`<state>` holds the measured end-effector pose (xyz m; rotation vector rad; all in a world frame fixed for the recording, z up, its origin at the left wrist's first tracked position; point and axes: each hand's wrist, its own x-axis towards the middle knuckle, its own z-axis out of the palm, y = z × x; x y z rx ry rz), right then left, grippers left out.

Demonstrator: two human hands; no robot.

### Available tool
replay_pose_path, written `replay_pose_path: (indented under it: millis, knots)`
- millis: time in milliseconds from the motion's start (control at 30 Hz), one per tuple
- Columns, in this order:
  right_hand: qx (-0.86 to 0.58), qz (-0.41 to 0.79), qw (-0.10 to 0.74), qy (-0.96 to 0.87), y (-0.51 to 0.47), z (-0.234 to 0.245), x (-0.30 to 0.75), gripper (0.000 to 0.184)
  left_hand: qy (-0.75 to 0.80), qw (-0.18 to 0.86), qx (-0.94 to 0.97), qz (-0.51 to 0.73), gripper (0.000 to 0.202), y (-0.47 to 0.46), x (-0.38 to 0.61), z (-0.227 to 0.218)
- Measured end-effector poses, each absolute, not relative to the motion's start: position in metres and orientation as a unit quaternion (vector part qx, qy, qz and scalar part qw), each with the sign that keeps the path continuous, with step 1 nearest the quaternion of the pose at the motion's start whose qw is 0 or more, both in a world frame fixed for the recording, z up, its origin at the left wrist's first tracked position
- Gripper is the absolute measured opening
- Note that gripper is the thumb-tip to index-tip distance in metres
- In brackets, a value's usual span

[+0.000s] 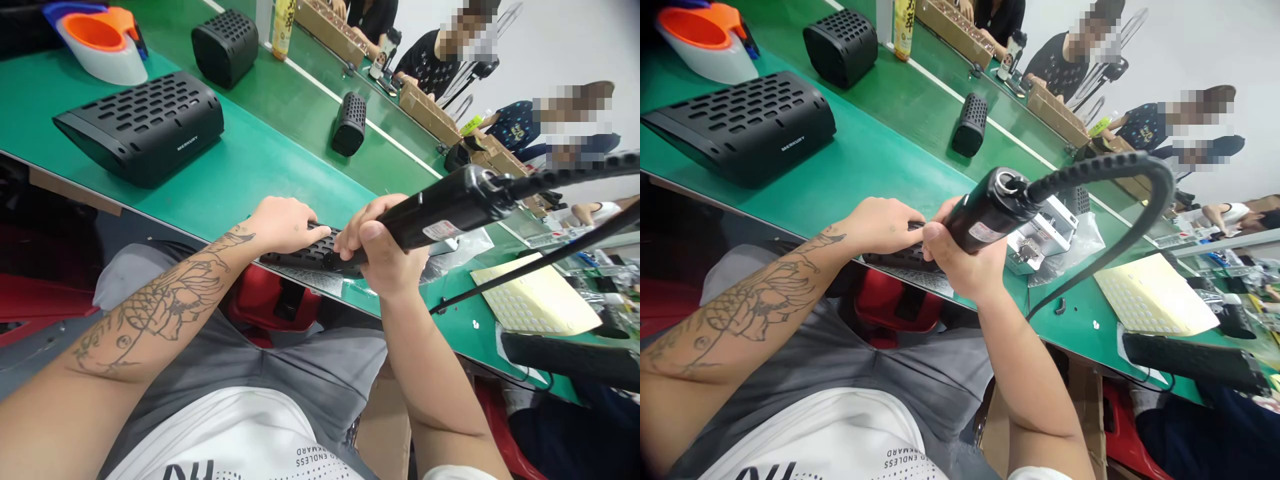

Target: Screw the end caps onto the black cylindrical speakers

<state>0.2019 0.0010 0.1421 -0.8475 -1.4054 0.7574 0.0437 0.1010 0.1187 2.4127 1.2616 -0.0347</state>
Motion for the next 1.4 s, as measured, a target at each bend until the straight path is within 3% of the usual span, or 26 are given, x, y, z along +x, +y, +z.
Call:
replay_pose_path:
  millis: [133, 233, 333, 400, 700, 933, 1100, 1400]
  knots:
    - [-0.372, 0.271, 0.671, -0.582, -0.003, 0.156, 0.220, 0.037, 0.461, 0.199, 0.865, -0.006, 0.073, 0.101, 0.044, 0.115]
    - [-0.460, 0.111, 0.710, -0.521, -0.003, 0.171, 0.269, 0.028, 0.458, 0.193, 0.868, -0.007, 0.074, 0.101, 0.045, 0.111]
    - [-0.583, -0.092, 0.682, -0.432, 0.001, 0.174, 0.330, 0.027, 0.450, 0.194, 0.872, -0.005, 0.075, 0.101, 0.047, 0.110]
    - [-0.611, -0.135, 0.677, -0.388, 0.004, 0.167, 0.361, 0.029, 0.450, 0.194, 0.872, -0.007, 0.074, 0.099, 0.049, 0.111]
    - [-0.583, -0.026, 0.721, -0.373, -0.005, 0.139, 0.379, 0.041, 0.460, 0.222, 0.860, 0.025, 0.060, 0.103, 0.048, 0.105]
    - [-0.469, 0.053, 0.775, -0.419, -0.031, 0.180, 0.291, 0.018, 0.453, 0.243, 0.857, 0.046, 0.055, 0.104, 0.043, 0.106]
    - [-0.349, 0.213, 0.736, -0.539, -0.028, 0.184, 0.207, 0.030, 0.399, 0.290, 0.867, 0.067, 0.057, 0.111, 0.035, 0.103]
    - [-0.378, 0.243, 0.688, -0.571, 0.015, 0.152, 0.150, 0.048, 0.377, 0.322, 0.864, 0.084, 0.033, 0.114, 0.033, 0.102]
